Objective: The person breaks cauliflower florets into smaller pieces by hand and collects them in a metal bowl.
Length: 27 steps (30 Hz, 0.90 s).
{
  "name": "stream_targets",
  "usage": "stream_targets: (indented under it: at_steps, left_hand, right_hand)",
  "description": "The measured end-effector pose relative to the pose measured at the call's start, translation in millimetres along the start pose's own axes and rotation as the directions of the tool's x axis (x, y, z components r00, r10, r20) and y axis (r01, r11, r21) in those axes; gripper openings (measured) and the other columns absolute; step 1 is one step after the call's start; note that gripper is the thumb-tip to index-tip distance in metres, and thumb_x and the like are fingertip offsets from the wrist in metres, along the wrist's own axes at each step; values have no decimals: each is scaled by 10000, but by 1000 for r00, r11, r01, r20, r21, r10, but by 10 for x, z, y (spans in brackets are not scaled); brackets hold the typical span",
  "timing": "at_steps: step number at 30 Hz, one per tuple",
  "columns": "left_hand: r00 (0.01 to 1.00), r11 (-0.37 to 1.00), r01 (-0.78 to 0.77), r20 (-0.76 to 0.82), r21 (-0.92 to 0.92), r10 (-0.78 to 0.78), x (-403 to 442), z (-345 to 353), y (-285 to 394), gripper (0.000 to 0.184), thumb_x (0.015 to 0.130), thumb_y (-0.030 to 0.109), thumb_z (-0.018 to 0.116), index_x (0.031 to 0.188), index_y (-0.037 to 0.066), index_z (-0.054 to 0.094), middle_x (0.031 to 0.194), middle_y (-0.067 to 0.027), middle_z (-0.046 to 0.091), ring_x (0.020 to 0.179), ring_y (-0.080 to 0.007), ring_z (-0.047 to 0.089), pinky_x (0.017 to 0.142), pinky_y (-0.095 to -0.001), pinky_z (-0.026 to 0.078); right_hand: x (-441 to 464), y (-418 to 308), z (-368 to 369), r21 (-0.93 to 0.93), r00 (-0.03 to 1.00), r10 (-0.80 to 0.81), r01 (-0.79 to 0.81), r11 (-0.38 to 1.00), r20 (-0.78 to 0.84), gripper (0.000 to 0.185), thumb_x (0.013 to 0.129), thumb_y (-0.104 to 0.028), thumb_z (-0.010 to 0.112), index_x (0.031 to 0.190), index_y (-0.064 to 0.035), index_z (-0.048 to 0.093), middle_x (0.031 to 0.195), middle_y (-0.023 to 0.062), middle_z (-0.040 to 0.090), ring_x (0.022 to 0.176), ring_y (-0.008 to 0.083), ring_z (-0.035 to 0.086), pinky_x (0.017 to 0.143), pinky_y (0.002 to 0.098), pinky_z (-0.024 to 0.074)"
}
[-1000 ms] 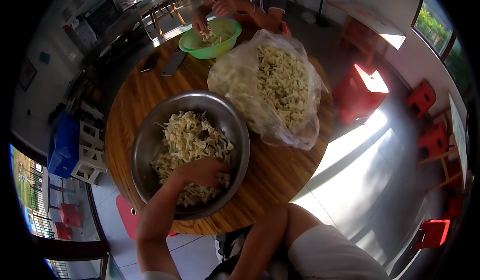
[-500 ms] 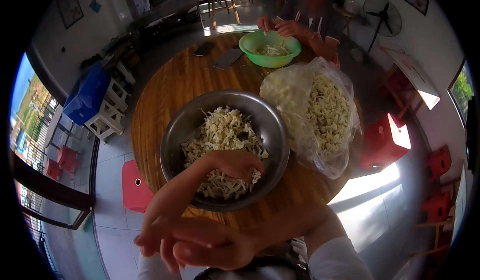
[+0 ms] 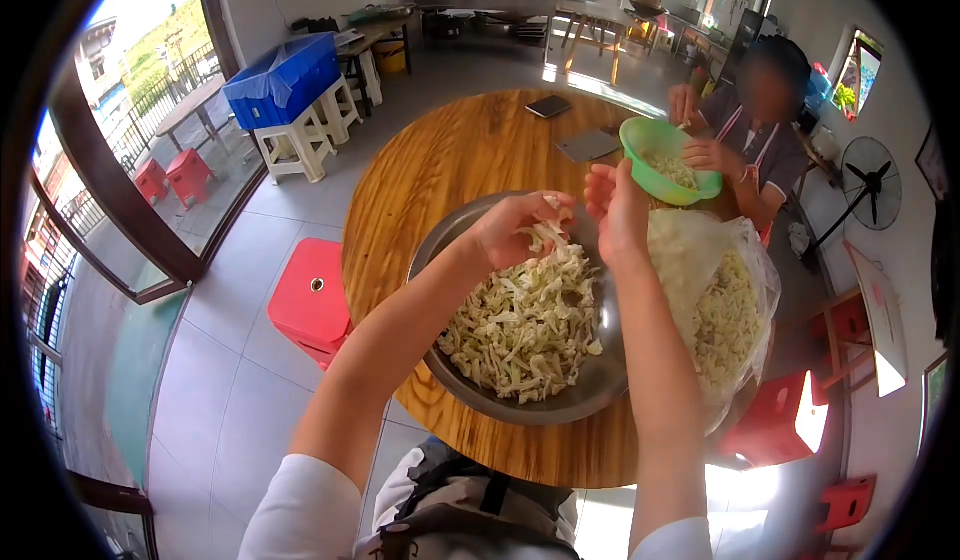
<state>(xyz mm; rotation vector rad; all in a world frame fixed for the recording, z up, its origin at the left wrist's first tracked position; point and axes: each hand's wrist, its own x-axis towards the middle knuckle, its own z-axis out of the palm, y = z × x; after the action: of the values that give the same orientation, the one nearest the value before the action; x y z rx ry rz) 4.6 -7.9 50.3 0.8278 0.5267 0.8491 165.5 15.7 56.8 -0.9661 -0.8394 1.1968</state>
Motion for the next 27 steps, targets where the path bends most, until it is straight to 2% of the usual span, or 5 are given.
stream_targets:
  at_steps: [5, 8, 13, 23, 27]
  left_hand:
    - [986, 968, 25, -156, -248, -65, 182, -139, 23, 215, 846, 265, 470, 925, 94, 575, 834, -30, 573, 726, -146, 502, 600, -267, 399]
    - [959, 964, -20, -278, -264, -56, 225, -208, -13, 252, 837, 226, 437, 976, 80, 587, 838, -37, 601, 715, -149, 536, 574, -262, 410]
    - [986, 944, -77, -163, -322, 25, 295, -463, -121, 299, 776, 158, 409, 1005, 74, 583, 850, -47, 595, 693, -152, 529, 550, -262, 416]
    - [998, 927, -43, -63, -374, 21, 310, -398, -104, 421, 757, 191, 411, 1143, 78, 534, 959, -68, 569, 694, -171, 513, 586, -296, 431]
    - [993, 927, -73, -108, -368, 36, 322, -443, -137, 445, 763, 217, 418, 1181, 103, 519, 978, -60, 560, 705, -175, 511, 595, -294, 428]
  right_hand:
    - [168, 344, 36, -145, 994, 94, -84, 986, 62, 457, 931, -451, 375, 922, -44, 581, 818, 27, 589, 704, 108, 553, 633, 252, 446]
    - [210, 444, 46, -162, 974, 157, -130, 978, 163, 442, 936, -422, 383, 954, -30, 586, 850, 33, 590, 755, 117, 568, 670, 256, 470]
    - [9, 404, 71, -231, 912, 271, -205, 951, 308, 333, 925, -326, 471, 1022, -24, 574, 862, 28, 578, 770, 101, 561, 695, 254, 476]
    - [175, 348, -24, -276, 903, 193, -88, 957, 383, 262, 875, -205, 578, 1055, -15, 561, 887, 34, 572, 748, 111, 581, 706, 241, 472]
    - [211, 350, -71, -78, 912, 197, -182, 980, 360, 246, 865, -191, 587, 1046, -26, 568, 920, 34, 585, 818, 125, 575, 756, 249, 453]
